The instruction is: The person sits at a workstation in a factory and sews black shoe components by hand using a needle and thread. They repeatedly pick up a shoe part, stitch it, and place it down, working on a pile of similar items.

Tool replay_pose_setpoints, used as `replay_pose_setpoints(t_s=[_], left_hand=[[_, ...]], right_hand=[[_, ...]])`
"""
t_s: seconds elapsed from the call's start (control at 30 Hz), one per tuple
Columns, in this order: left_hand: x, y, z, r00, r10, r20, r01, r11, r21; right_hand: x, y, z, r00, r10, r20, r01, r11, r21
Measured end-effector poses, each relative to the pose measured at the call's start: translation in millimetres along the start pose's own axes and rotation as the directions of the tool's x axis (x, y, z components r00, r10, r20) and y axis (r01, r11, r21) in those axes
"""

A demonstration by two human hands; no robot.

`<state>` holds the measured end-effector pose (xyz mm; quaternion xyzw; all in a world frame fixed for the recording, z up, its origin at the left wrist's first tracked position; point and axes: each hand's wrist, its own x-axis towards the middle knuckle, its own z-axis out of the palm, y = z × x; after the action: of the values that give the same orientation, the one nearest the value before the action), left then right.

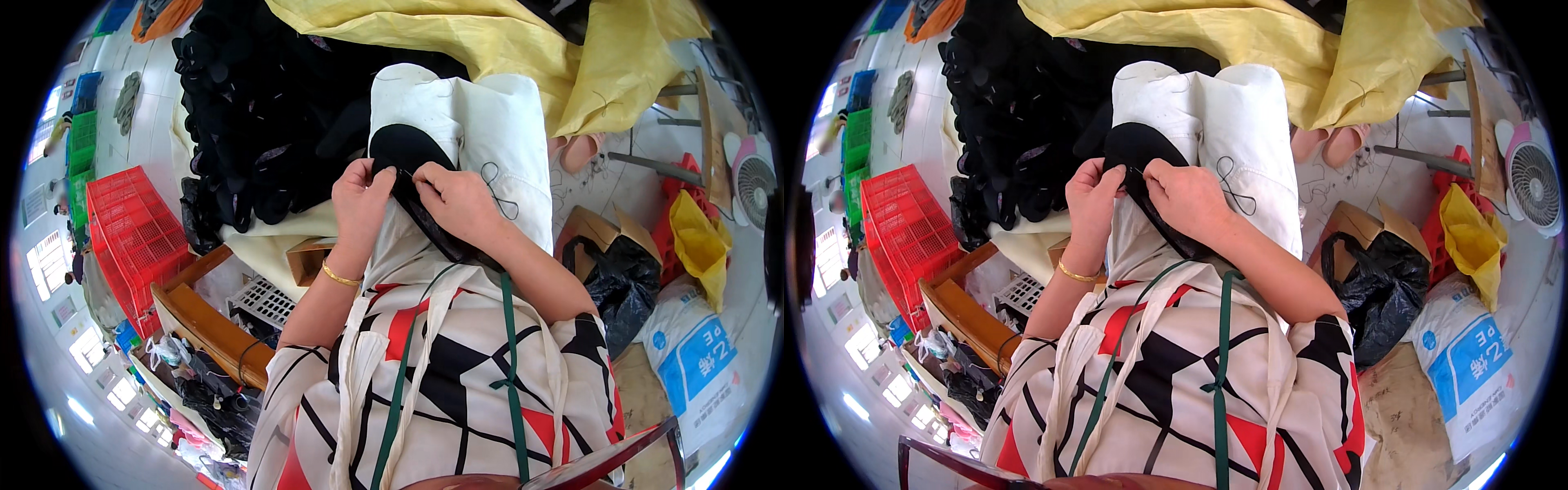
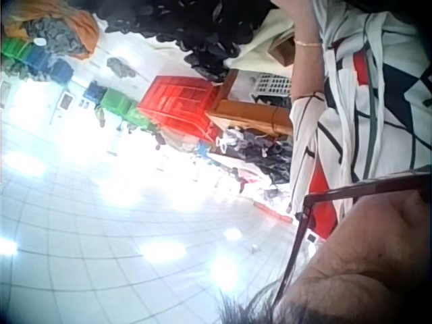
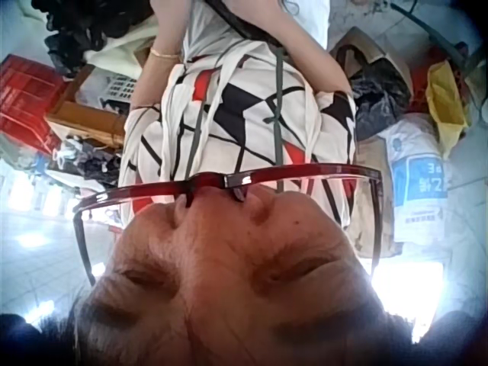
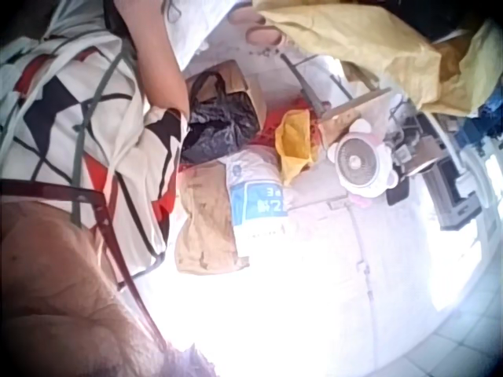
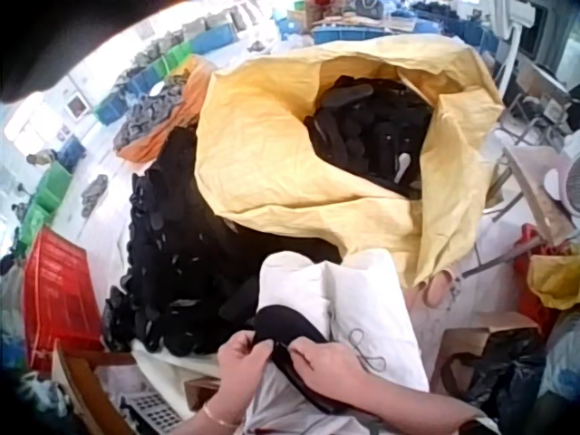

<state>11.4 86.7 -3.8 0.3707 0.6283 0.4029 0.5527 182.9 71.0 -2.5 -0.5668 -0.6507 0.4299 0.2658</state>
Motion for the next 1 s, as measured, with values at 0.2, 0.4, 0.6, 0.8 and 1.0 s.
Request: replay_pose_setpoints(t_s=[0.2,0.4,0.6,0.8,1.0], left_hand=[[4,-1,-1,1.0,-0.009,0.004,0.009,1.0,0.001],[8,4,-2,0.998,-0.063,-0.009,0.064,0.997,0.041],[17,11,-6,0.978,-0.205,0.038,0.204,0.979,0.023],[18,16,-8,0.969,-0.236,0.076,0.235,0.972,0.02],[21,25,-6,0.963,-0.254,0.095,0.248,0.966,0.071]], right_hand=[[8,6,3,0.998,-0.062,-0.005,0.062,0.997,-0.038],[5,7,10,0.997,-0.074,-0.011,0.071,0.986,-0.152],[7,18,22,0.987,-0.159,-0.029,0.152,0.974,-0.166],[11,18,9,0.975,-0.215,0.052,0.221,0.94,-0.26],[18,20,-5,0.95,-0.291,0.111,0.311,0.899,-0.308]])
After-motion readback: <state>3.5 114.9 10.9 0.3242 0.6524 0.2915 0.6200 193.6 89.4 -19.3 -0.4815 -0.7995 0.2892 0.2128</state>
